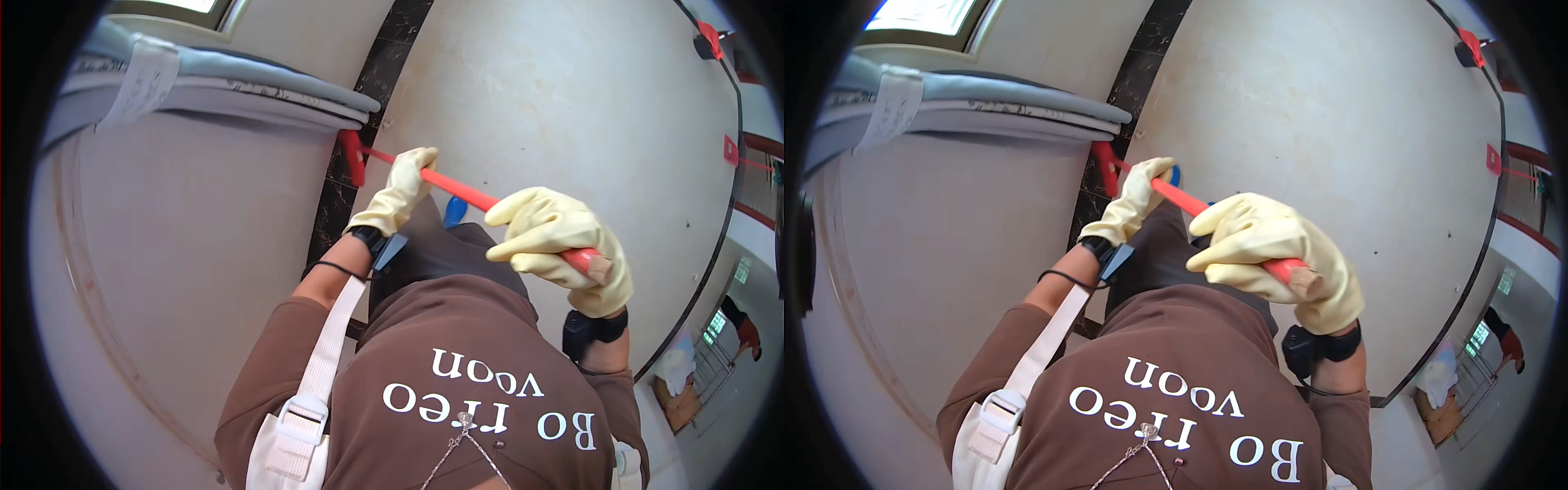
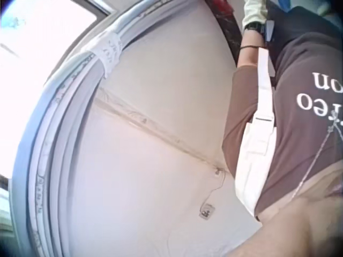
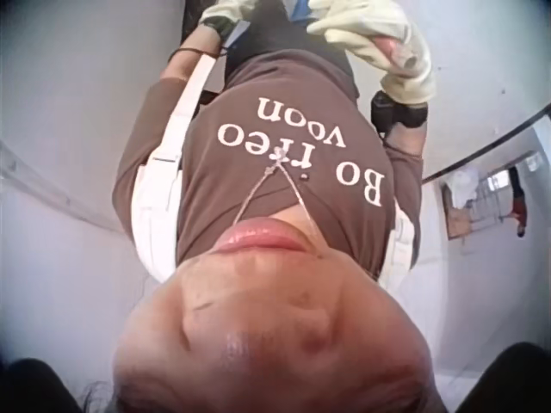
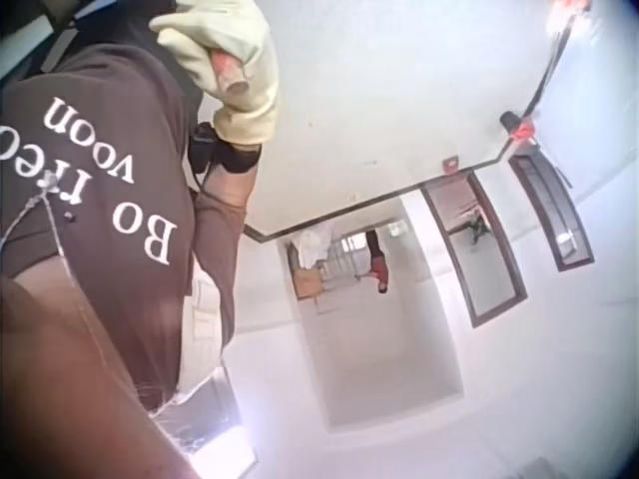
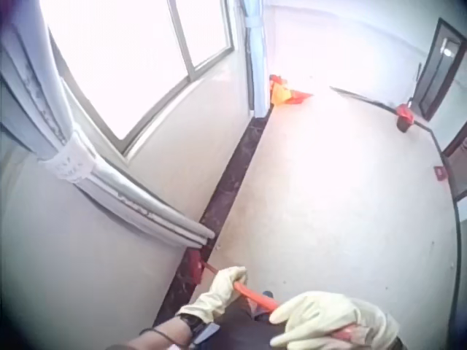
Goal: The recorder wipes window frames and glass with a purple cloth, wipes a wooden door, and then sweeps the tiled floor using a red broom.
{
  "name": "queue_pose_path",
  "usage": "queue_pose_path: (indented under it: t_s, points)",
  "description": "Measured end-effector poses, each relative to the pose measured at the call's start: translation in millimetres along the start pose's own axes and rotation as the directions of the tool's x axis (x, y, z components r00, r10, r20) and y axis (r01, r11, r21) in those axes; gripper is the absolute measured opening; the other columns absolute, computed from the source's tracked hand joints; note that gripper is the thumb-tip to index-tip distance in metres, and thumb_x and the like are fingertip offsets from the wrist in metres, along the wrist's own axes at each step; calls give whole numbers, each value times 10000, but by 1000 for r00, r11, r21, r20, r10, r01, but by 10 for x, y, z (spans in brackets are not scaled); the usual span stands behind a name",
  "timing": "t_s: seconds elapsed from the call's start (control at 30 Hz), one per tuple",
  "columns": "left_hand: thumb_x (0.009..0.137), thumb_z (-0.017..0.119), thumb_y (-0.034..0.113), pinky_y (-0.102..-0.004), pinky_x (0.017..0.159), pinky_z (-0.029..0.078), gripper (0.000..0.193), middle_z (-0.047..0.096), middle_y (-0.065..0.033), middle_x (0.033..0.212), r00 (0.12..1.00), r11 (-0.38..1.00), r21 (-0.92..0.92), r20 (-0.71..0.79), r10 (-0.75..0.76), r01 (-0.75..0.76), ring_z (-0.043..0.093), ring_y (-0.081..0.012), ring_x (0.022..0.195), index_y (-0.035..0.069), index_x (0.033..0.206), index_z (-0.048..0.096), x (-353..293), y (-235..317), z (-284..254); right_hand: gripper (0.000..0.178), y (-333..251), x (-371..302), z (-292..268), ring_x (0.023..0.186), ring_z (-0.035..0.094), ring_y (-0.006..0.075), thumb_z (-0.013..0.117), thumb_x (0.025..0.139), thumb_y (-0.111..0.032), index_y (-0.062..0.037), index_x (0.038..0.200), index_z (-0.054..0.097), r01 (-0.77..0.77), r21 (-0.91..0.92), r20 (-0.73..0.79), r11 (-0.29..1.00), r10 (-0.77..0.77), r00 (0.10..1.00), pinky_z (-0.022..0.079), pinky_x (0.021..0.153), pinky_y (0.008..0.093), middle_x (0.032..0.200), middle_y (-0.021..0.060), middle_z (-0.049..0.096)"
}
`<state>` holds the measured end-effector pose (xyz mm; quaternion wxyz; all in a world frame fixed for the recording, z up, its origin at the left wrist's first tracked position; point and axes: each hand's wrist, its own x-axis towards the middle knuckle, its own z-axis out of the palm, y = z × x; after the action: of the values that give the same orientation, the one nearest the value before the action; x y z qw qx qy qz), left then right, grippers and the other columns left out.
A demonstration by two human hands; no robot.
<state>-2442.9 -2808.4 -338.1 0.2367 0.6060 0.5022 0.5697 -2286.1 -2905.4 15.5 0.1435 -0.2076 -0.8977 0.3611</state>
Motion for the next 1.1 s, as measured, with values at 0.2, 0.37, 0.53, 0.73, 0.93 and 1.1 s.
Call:
queue_pose_path:
  t_s: [0.2,0.37,0.53,0.73,0.93,1.1]
  points:
    - [791,665,16,-430,640,501,133,652,-146,733,986,967,-194,-53,155,-163,650,-365,685,23,924,666,295,503,258,122,-255,67,-102,646,609,179,731,837,-34,74,888,753,352,-121,236,928,-318,918,538,758,364,625,58,561]
    - [735,687,29,-510,653,512,132,674,-141,711,966,966,-28,31,257,-256,675,-403,714,83,794,583,499,1369,147,101,-446,-265,-569,568,569,160,708,820,9,91,867,744,555,88,284,828,-554,782,539,688,352,588,50,526]
    - [807,675,63,-480,577,477,177,627,-132,678,978,980,152,-144,152,-130,639,-384,644,76,977,628,53,969,-80,86,56,-101,-500,490,529,141,684,803,53,108,845,735,531,465,218,708,-673,706,541,618,341,550,41,492]
    - [829,697,87,-493,610,486,129,640,-138,691,987,981,186,-142,73,-46,638,-401,663,104,925,613,-280,656,-143,98,200,231,-89,369,456,191,698,739,78,147,805,721,475,537,-59,697,-531,845,477,469,358,498,57,513]
    - [774,712,86,-510,611,481,149,637,-125,674,984,995,101,-177,16,2,646,-401,670,106,845,582,-28,542,-134,297,132,193,-109,533,576,262,716,781,-226,67,795,764,336,363,-160,869,-297,941,493,644,377,545,70,554]
    - [795,670,60,-457,564,458,108,564,-131,632,976,977,40,-61,209,-207,606,-375,603,82,888,620,401,806,-113,390,-21,40,-306,404,445,160,633,937,-201,94,693,708,383,236,-48,893,-383,922,383,444,276,494,4,507]
